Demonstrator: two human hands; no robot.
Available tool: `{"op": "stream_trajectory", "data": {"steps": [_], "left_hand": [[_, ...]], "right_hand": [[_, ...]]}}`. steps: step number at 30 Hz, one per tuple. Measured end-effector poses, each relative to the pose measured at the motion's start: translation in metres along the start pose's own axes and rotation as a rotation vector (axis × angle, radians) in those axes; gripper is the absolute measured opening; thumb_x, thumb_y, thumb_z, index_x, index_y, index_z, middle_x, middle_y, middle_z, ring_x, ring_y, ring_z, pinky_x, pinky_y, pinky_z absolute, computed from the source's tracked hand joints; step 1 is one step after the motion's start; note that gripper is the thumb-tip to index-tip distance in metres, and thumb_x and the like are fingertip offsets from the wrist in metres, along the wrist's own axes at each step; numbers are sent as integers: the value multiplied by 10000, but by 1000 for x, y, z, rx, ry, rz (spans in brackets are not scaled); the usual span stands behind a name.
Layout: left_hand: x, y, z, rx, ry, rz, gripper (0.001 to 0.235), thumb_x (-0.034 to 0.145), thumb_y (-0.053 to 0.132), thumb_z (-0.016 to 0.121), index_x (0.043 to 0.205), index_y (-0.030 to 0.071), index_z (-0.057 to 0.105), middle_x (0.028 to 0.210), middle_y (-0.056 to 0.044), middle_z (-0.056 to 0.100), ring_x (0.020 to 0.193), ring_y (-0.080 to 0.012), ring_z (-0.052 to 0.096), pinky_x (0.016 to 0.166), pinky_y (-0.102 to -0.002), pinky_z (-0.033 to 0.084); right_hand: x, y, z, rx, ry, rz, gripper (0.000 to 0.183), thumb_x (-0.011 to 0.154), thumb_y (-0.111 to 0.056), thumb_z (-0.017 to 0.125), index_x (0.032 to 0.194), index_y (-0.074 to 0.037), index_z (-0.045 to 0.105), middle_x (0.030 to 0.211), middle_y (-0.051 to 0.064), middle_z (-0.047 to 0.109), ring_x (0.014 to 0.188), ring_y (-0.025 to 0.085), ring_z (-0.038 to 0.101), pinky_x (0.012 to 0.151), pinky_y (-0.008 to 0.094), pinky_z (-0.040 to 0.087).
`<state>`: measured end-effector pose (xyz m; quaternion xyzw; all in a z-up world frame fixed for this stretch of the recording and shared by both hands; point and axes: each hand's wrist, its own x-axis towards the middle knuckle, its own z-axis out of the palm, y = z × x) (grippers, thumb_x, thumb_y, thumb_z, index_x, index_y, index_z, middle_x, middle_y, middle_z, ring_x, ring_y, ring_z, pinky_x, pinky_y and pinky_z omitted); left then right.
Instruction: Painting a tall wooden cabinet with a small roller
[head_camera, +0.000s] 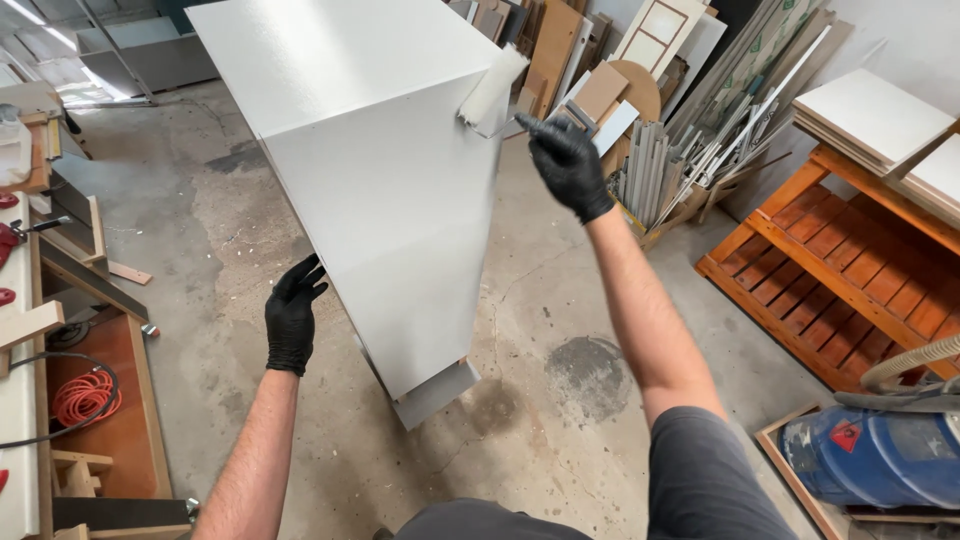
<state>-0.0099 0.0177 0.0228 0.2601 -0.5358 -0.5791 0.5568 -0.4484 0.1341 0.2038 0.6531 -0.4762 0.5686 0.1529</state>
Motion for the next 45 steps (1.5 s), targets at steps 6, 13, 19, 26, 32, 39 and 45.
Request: {"op": "stream_trajectory", "data": {"steps": [6, 13, 19, 26, 32, 39, 45], "left_hand": [[-6, 16, 7, 6, -11, 5, 389, 957, 16, 539, 1339, 41, 609, 1376, -111, 643, 1244, -257, 647, 958, -327, 547], [-3, 8, 2, -18, -32, 0, 354, 980, 34, 539, 1327, 38, 609, 1387, -127, 637, 1245, -285, 650, 967, -355, 553], [-5, 21, 9, 11, -21, -2, 329, 981, 56, 560, 1303, 24, 621, 1381, -125, 641, 1216, -264, 660, 950, -327, 556], [-4, 11, 5, 20, -16, -18, 366, 958, 30, 539, 1313, 41, 629, 1374, -102, 651, 1229, -254, 659, 956, -318, 552], [-1, -1, -3, 7, -55, 3, 388, 1007, -76, 530, 1367, 42, 613, 1397, -150, 626, 1256, -308, 613, 992, -413, 519], [-1, 5, -1, 23, -53, -6, 388, 1016, -62, 519, 1379, 43, 605, 1410, -149, 617, 1264, -297, 607, 1002, -413, 520], [-1, 2, -2, 19, -68, 6, 379, 1028, -45, 511, 1386, 40, 600, 1413, -154, 616, 1263, -306, 608, 996, -422, 518]], "right_hand": [[71, -64, -30, -307, -352, -347, 434, 1016, 38, 662, 1363, -217, 711, 1026, 69, 640, 820, 233, 622, 674, 367, 480], [104, -102, -14, -324, -384, -616, 422, 1009, 76, 725, 1331, -198, 737, 927, 78, 694, 748, 209, 647, 600, 349, 533], [102, -59, -76, -460, -420, -563, 439, 1030, 55, 710, 1380, -208, 741, 993, 95, 727, 818, 232, 698, 694, 357, 547], [103, -170, 31, -276, -439, -645, 463, 933, 78, 638, 1295, -185, 757, 908, 70, 666, 754, 255, 647, 634, 382, 507], [97, -134, 3, -355, -468, -463, 321, 965, -81, 664, 1192, -279, 775, 907, 63, 652, 767, 308, 664, 679, 426, 531], [96, -174, 35, -397, -424, -500, 281, 972, -98, 653, 1146, -271, 791, 880, 40, 634, 728, 276, 660, 652, 381, 536], [96, -189, 53, -384, -396, -545, 314, 939, -83, 661, 1154, -272, 790, 856, 49, 635, 711, 272, 664, 656, 377, 552]]}}
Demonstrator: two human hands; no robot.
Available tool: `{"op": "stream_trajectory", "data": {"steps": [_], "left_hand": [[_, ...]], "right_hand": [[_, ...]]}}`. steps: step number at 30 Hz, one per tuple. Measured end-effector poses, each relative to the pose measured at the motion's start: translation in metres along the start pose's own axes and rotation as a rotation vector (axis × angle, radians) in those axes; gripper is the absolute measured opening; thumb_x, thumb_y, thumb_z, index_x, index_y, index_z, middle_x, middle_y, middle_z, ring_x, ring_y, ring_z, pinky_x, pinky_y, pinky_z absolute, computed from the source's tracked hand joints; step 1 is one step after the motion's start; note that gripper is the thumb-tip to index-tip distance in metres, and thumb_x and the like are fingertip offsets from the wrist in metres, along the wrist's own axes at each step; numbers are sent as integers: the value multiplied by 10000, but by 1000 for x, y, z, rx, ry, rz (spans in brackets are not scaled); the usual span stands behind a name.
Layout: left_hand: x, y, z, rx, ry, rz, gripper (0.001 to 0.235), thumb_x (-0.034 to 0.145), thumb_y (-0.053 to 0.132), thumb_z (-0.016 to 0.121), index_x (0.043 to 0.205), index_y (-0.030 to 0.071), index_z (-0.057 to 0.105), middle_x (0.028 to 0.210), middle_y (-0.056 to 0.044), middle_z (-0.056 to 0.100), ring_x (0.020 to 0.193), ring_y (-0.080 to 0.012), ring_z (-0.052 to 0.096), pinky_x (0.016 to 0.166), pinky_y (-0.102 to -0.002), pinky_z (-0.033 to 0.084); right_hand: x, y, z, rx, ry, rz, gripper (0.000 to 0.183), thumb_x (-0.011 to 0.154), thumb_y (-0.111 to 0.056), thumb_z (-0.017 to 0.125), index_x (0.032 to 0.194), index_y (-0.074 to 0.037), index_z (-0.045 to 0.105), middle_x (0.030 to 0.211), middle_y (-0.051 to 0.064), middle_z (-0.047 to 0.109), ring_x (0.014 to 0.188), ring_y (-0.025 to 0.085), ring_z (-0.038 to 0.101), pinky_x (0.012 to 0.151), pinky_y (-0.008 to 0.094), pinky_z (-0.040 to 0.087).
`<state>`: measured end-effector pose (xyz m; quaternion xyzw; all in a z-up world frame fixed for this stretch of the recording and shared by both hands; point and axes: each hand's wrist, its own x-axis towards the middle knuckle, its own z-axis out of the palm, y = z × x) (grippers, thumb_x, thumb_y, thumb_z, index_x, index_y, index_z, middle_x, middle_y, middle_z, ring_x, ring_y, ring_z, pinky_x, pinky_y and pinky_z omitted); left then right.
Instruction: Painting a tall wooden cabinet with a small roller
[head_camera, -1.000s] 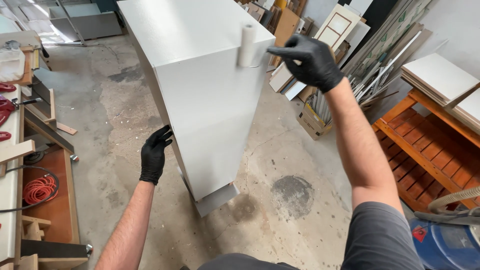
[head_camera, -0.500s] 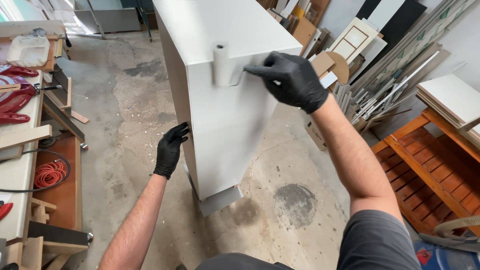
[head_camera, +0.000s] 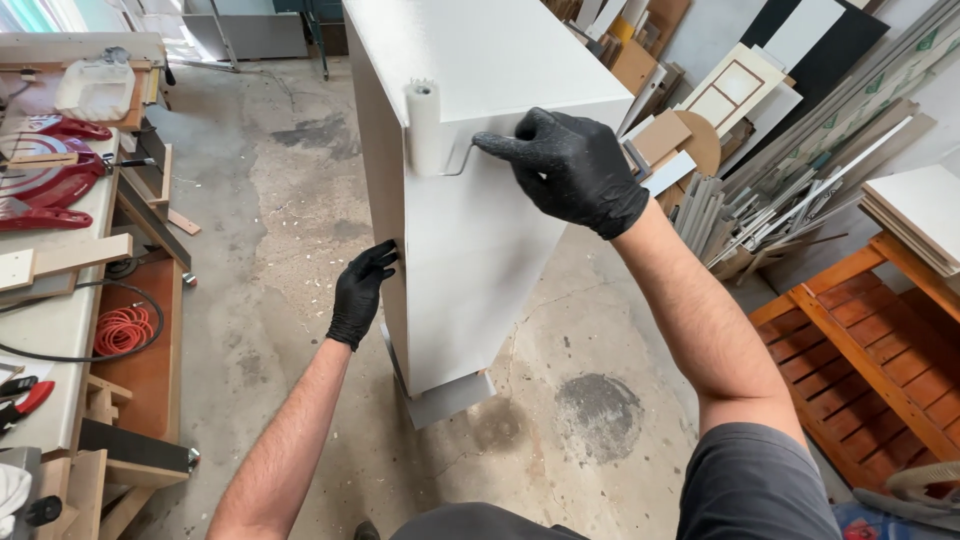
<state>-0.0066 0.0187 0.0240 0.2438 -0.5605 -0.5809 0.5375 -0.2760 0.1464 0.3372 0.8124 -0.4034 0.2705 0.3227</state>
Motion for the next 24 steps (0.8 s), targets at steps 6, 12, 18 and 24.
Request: {"op": "stream_trajectory", "data": {"steps": [6, 12, 18, 24], "left_hand": [[1, 3, 1, -14, -3, 9, 363, 1018, -46, 521, 1366, 27, 590, 1391, -161, 624, 1239, -310, 620, 985, -416, 527], [1, 3, -2, -31, 22, 15, 359, 1002, -89, 519, 1348, -18, 583, 1387, -219, 614, 1251, -386, 616, 979, -474, 536], [1, -1, -6, -12, 72, -16, 375, 978, -89, 528, 1336, 0, 597, 1365, -209, 625, 1244, -392, 623, 990, -493, 543], [0, -1, -7, -11, 119, -31, 389, 951, -69, 552, 1325, 15, 614, 1339, -195, 641, 1214, -382, 645, 991, -493, 554]], "right_hand": [[-100, 80, -8, -91, -21, 190, 286, 996, -111, 671, 1190, -288, 784, 941, 48, 667, 779, 293, 683, 673, 407, 546], [-186, 127, 19, 61, 24, 456, 297, 972, -165, 740, 1222, -324, 756, 1048, -11, 667, 894, 274, 704, 744, 399, 553], [-234, 22, 130, 539, 478, 795, 333, 964, -3, 703, 1280, -107, 721, 933, 139, 682, 736, 257, 688, 676, 372, 555], [-312, -86, 244, 797, 684, 1138, 306, 986, 4, 672, 1283, -57, 704, 875, 107, 675, 582, 148, 655, 544, 267, 541]]}}
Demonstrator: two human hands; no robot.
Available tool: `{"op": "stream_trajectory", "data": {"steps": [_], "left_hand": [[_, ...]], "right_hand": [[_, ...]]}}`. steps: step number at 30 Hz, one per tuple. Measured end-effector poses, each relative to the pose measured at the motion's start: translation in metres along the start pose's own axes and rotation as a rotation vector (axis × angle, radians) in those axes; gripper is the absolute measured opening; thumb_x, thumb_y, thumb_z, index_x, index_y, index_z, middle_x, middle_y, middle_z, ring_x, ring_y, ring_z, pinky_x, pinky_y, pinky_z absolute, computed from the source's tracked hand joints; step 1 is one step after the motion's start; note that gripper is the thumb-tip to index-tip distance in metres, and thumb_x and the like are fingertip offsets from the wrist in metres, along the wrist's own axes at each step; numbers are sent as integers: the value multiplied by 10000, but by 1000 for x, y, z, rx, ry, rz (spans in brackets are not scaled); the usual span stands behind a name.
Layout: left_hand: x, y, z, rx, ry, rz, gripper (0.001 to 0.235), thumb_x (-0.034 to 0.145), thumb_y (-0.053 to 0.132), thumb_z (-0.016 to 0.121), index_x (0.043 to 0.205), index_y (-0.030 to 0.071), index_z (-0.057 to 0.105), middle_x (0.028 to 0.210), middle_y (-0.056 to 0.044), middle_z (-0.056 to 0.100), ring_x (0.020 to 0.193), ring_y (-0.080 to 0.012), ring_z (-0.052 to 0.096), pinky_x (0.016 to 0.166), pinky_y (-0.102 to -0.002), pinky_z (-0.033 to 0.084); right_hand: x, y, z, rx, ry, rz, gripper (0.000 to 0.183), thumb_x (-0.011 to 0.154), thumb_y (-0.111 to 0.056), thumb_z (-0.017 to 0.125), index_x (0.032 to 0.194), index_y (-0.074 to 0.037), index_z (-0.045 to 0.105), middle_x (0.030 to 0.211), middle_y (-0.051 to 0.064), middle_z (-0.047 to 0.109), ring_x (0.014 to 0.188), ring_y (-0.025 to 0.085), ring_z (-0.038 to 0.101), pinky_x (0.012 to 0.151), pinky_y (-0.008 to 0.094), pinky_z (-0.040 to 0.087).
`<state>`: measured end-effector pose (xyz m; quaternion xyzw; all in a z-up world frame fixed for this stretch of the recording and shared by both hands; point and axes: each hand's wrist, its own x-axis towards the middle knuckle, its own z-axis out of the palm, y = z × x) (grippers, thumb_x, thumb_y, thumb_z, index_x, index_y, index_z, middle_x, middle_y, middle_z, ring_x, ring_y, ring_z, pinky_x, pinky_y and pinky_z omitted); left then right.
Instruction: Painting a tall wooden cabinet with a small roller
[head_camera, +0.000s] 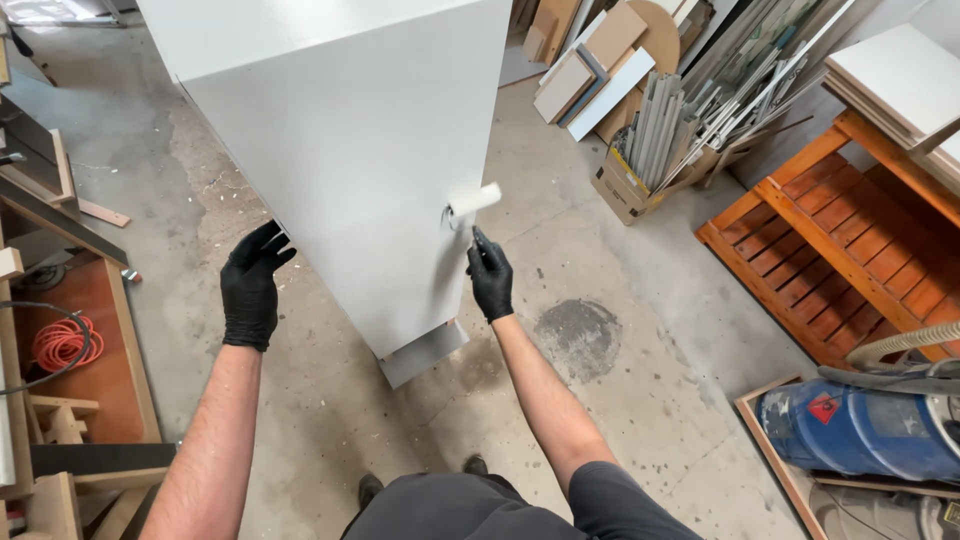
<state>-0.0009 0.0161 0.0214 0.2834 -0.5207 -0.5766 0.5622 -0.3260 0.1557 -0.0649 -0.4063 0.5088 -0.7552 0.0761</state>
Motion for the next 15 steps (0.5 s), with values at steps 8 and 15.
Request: {"op": "stream_trajectory", "data": {"steps": [8, 15], "left_hand": [[-3, 2, 3, 10, 35, 3, 387, 930, -55, 592, 1311, 10, 620, 1325, -197, 646, 1211, -380, 649, 987, -502, 558], [-5, 3, 5, 15, 52, -8, 382, 926, -44, 602, 1302, 18, 626, 1313, -170, 655, 1206, -344, 662, 989, -469, 574]], "right_hand": [[50, -59, -2, -113, -60, -172, 251, 960, 20, 715, 1198, -51, 746, 837, 133, 671, 609, 183, 698, 543, 274, 546], [55, -66, -1, -31, -99, -142, 319, 965, 13, 704, 1270, -80, 711, 845, 103, 651, 592, 159, 687, 532, 259, 564]]}}
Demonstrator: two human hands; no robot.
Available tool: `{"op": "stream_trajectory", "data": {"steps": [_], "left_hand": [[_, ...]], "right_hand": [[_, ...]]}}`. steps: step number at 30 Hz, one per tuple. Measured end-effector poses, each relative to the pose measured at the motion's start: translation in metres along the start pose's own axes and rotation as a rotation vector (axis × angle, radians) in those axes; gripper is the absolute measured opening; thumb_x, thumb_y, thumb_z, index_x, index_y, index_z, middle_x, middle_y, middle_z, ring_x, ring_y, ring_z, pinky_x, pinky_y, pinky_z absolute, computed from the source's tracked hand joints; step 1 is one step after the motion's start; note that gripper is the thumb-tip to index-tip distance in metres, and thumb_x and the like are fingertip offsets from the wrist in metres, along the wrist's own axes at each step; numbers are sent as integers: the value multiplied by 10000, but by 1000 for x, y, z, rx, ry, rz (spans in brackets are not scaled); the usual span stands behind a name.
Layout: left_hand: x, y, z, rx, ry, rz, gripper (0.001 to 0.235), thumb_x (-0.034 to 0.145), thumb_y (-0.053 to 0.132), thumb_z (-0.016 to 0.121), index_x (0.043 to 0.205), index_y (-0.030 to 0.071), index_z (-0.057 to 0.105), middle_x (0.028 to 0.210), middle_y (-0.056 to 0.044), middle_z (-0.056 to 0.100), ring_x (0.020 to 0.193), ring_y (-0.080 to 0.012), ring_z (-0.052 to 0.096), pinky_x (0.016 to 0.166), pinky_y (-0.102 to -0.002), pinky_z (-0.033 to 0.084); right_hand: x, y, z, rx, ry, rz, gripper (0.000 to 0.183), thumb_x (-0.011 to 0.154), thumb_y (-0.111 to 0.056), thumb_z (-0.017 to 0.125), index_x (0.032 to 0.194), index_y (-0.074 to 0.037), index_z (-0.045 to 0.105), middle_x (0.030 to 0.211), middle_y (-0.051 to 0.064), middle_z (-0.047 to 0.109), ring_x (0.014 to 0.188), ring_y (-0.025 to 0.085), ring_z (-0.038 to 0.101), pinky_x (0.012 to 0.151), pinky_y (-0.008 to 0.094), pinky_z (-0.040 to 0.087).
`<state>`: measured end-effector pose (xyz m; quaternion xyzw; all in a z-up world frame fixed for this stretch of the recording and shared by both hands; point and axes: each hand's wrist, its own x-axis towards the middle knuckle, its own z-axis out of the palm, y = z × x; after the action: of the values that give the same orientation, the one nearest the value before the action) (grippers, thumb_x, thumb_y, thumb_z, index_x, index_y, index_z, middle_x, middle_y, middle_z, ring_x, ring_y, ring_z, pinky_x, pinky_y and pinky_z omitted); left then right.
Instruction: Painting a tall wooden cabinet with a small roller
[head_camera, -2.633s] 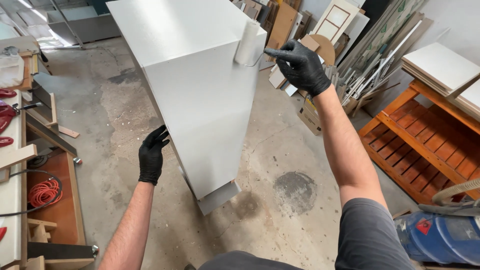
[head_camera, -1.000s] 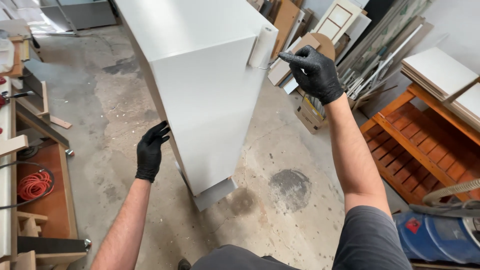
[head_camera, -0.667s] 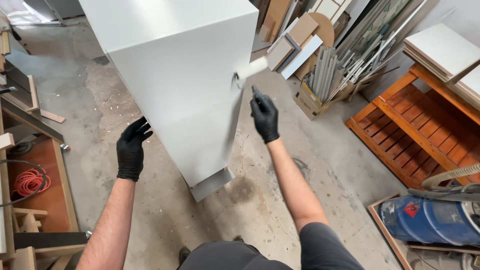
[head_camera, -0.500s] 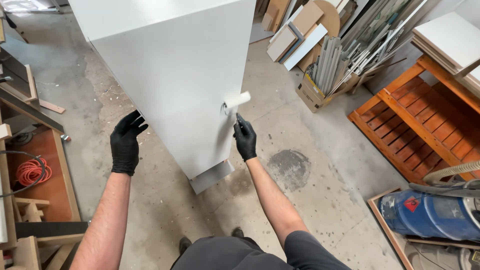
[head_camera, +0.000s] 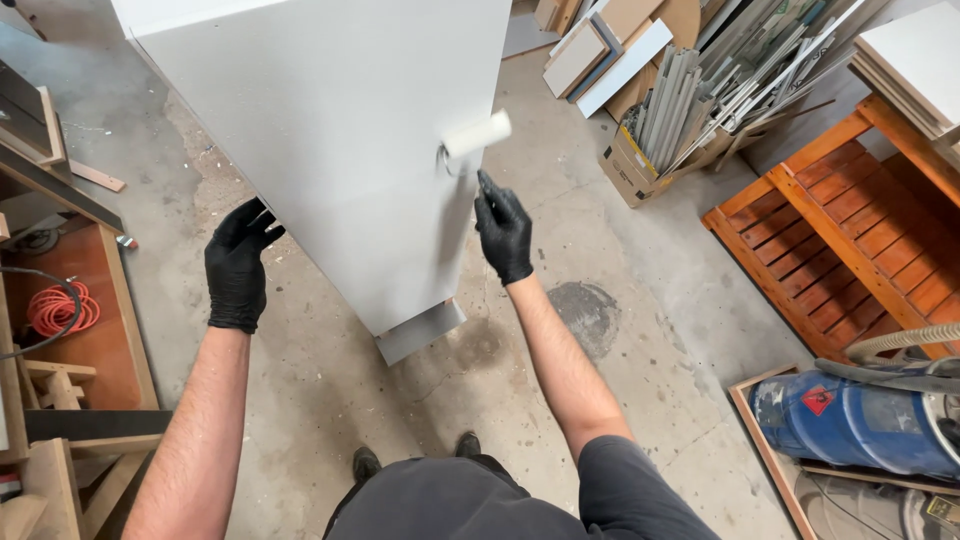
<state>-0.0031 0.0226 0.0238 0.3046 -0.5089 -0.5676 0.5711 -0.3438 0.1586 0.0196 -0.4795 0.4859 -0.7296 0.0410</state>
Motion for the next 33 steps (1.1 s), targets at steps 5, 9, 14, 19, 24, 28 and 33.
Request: {"op": "stream_trajectory", "data": {"steps": [5, 9, 14, 19, 24, 28, 33], "left_hand": [[0, 0, 0, 9, 9, -5, 390, 925, -37, 618, 1310, 18, 626, 1306, -163, 660, 1184, -329, 666, 986, -463, 573], [0, 3, 4, 17, 13, 7, 396, 919, -48, 613, 1307, 27, 635, 1300, -157, 665, 1181, -327, 671, 978, -456, 575], [-1, -5, 1, -5, 22, 12, 396, 917, -57, 610, 1305, 20, 629, 1305, -166, 661, 1191, -334, 666, 974, -469, 576], [0, -8, -2, -34, -12, 32, 381, 932, -49, 592, 1304, 26, 622, 1319, -168, 653, 1208, -340, 655, 985, -473, 567], [-2, -2, 3, -66, -11, 25, 367, 934, -42, 609, 1290, 44, 634, 1322, -165, 661, 1210, -349, 662, 983, -471, 571], [1, -4, 2, -75, -39, 35, 359, 956, -23, 612, 1310, 33, 627, 1346, -175, 647, 1232, -361, 647, 979, -477, 555], [-1, -4, 3, -60, -36, 43, 346, 963, -9, 613, 1307, 31, 626, 1341, -171, 647, 1230, -356, 645, 980, -463, 556]], "right_hand": [[-117, 101, 6, 86, 32, 320, 306, 991, -37, 690, 1297, -47, 693, 870, 123, 662, 590, 198, 681, 503, 269, 569], [-96, 102, -3, 2, -19, 266, 342, 966, -15, 710, 1301, -79, 705, 878, 128, 660, 616, 203, 696, 509, 278, 577], [-6, 4, -1, -32, -103, 33, 367, 945, 24, 727, 1291, -101, 719, 843, 93, 680, 600, 160, 704, 506, 246, 568], [-65, 20, 32, 105, 12, 250, 311, 989, -16, 678, 1299, -41, 691, 877, 118, 683, 575, 170, 675, 488, 255, 561], [-145, 98, 24, 57, -67, 219, 359, 948, 30, 705, 1296, -54, 700, 859, 127, 669, 607, 192, 699, 516, 274, 581], [-74, 31, 24, -145, -119, 15, 370, 916, 11, 747, 1272, -86, 731, 785, 84, 693, 602, 172, 711, 509, 257, 590], [-41, -23, 49, -33, -88, 14, 384, 937, 40, 710, 1301, -84, 699, 824, 111, 682, 605, 157, 696, 541, 257, 591]]}}
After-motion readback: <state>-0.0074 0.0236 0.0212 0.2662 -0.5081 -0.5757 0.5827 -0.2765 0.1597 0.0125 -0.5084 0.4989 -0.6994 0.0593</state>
